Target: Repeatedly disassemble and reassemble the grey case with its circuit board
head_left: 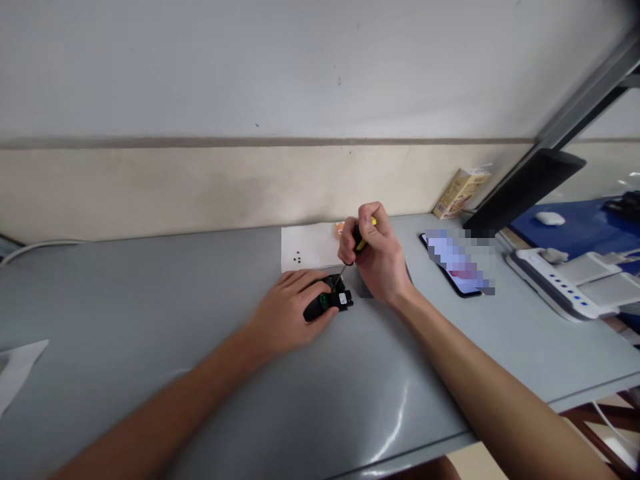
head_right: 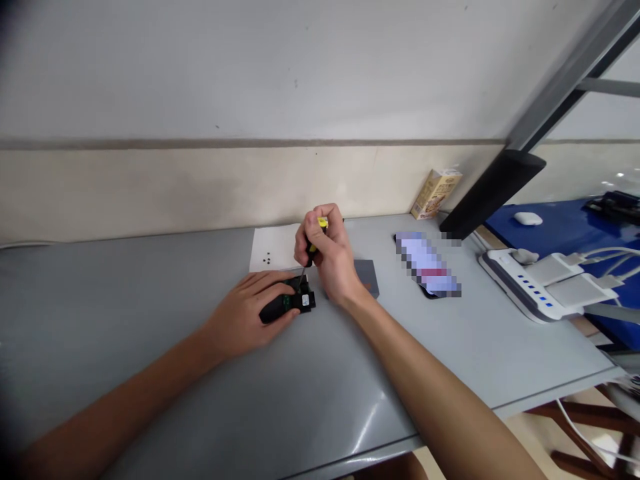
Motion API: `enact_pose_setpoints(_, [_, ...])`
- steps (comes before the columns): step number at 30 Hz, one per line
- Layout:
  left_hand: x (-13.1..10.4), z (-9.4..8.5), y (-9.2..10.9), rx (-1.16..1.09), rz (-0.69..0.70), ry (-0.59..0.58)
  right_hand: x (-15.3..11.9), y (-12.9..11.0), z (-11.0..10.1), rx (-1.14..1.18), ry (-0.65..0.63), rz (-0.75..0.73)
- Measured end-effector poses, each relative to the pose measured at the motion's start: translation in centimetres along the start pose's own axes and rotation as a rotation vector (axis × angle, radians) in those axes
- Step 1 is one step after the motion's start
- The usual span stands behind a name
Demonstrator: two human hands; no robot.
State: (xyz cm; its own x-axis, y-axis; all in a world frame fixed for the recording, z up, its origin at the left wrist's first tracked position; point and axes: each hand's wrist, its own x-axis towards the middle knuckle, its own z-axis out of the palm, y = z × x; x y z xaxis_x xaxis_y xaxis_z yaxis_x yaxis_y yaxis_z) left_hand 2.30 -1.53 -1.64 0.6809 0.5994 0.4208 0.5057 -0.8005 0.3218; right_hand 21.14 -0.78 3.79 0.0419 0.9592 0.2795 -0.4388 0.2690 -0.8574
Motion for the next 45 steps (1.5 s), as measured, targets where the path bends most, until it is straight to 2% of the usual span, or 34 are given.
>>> enact_pose_setpoints(4, [-0.1,0.2,0.0,0.001,0.001,0.010,0.4,0.2,-0.4,-0.067,-0.036,-0.022])
enact_pose_setpoints(8, [0.0,0.2,0.1,0.006,0.005,0.019,0.8,0.0,-0.9,-0.070,-0.027,0.020])
enact_pose_setpoints(13, [0.0,0.2,0.1,0.017,0.010,0.005,0.4,-0.3,-0.3,0.032,0.020,0.054])
enact_pose_setpoints(17, [0.0,0.2,0.1,0.024,0.015,0.003,0.0,-0.4,0.2,0.016,0.052,0.043])
enact_pose_setpoints(23, [0.0,0.3,0.2,0.017,0.014,0.005,0.0,-0.5,0.5,-0.033,0.003,0.016])
enact_pose_setpoints(29, [0.0,0.3,0.2,0.024,0.008,0.005,0.3,-0.5,0.5,-0.043,-0.068,0.098])
enact_pose_setpoints(37, [0.1,0.2,0.2,0.019,0.005,-0.007,0.1,0.0,0.7,-0.066,0.065,0.043])
enact_pose_setpoints(45, [0.1,0.3,0.3,0.025,0.001,-0.014,0.2,-0.1,0.5,-0.092,0.080,-0.014])
